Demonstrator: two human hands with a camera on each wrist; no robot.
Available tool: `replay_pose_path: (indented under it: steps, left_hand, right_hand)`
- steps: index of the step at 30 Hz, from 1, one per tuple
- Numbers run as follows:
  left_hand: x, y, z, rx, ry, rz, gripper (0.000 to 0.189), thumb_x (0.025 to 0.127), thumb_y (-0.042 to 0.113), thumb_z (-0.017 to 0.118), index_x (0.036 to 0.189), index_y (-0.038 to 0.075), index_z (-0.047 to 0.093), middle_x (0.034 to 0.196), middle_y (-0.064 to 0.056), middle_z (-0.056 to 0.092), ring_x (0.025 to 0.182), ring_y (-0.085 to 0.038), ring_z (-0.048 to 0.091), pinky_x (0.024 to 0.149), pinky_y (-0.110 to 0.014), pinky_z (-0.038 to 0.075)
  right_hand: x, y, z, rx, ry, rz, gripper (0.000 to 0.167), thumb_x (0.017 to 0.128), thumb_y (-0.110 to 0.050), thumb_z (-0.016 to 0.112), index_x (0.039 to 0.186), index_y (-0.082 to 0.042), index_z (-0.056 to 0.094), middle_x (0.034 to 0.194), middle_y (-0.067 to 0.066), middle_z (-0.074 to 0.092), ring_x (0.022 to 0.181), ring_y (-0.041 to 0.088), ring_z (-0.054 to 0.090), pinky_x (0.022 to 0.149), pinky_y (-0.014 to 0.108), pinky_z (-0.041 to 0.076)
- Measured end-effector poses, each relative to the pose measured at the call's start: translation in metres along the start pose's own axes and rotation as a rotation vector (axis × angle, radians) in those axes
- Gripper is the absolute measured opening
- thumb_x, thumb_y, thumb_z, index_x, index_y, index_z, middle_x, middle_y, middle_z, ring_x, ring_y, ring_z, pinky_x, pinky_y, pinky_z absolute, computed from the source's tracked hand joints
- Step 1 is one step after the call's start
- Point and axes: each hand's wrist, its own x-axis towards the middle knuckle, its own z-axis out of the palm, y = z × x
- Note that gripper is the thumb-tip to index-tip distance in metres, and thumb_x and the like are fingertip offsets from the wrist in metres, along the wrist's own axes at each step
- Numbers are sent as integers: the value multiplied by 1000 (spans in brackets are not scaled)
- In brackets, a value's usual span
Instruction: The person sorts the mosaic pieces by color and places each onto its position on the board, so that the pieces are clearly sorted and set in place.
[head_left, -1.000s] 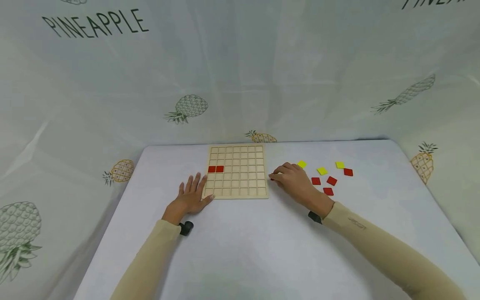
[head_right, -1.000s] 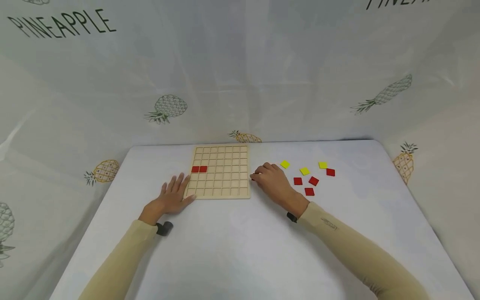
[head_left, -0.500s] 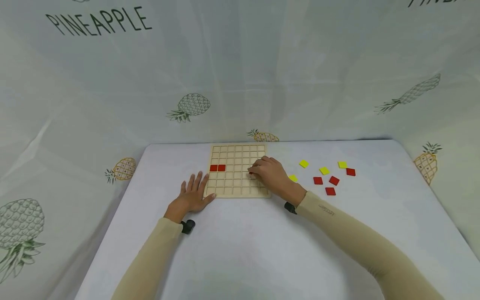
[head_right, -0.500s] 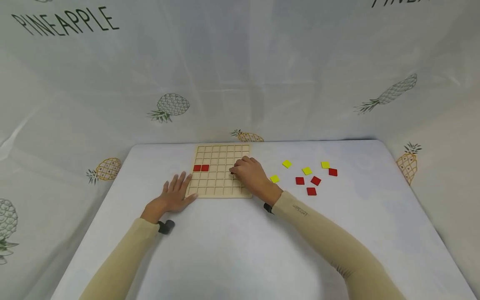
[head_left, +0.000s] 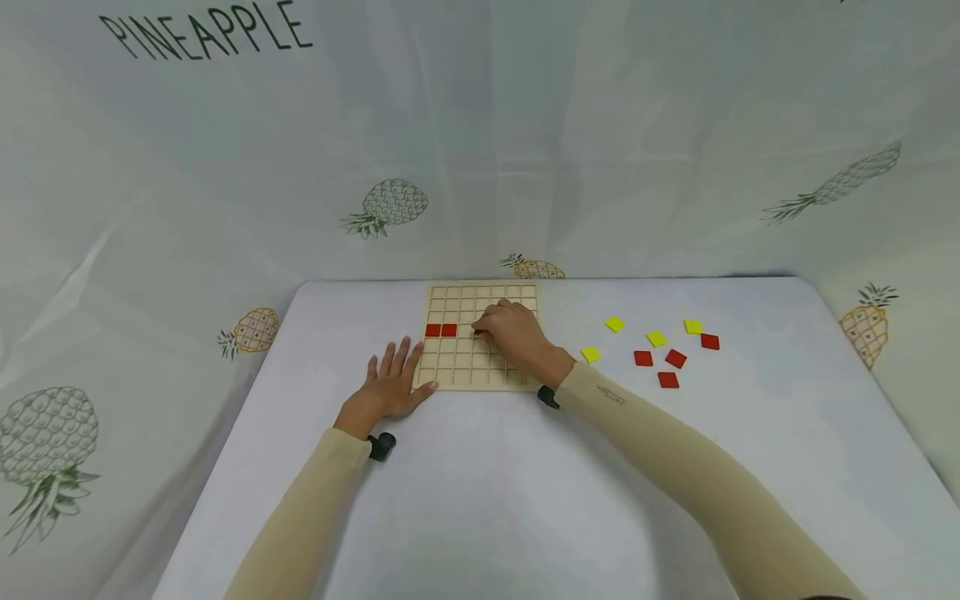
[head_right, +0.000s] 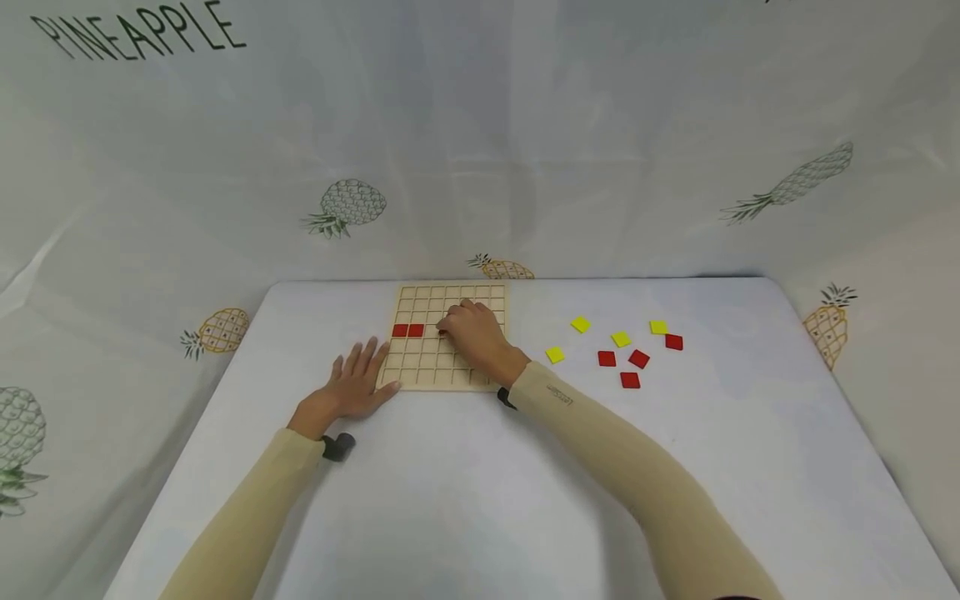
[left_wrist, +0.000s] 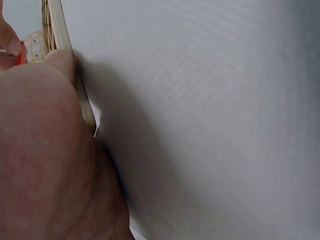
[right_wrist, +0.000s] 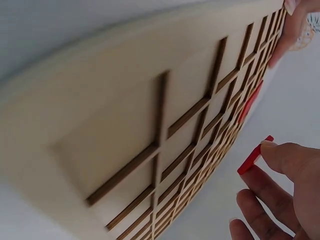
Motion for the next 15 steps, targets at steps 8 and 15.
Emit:
replay_pose_path:
  steps: [8,15]
  left_hand:
    - [0,2,-3,15,-21,-20,88,111,55,40,170,9,-6,175,-19,-18,161,-43,-17,126,-66,-10]
    - [0,3,-3,18,-31,-31,89,110,58,39,170,10,-6,176,-18,-19,161,-42,-17,126,-66,-10]
  right_hand:
    - [19,-4,5,31,-71,27,17,99,-13,76,114,-11,83,109,6,80,99,26,70,94,41,58]
    - [29,-6,12,30,-110,49,17,100,-11,75,115,-10,83,111,6,80,101,26,70,96,39,57]
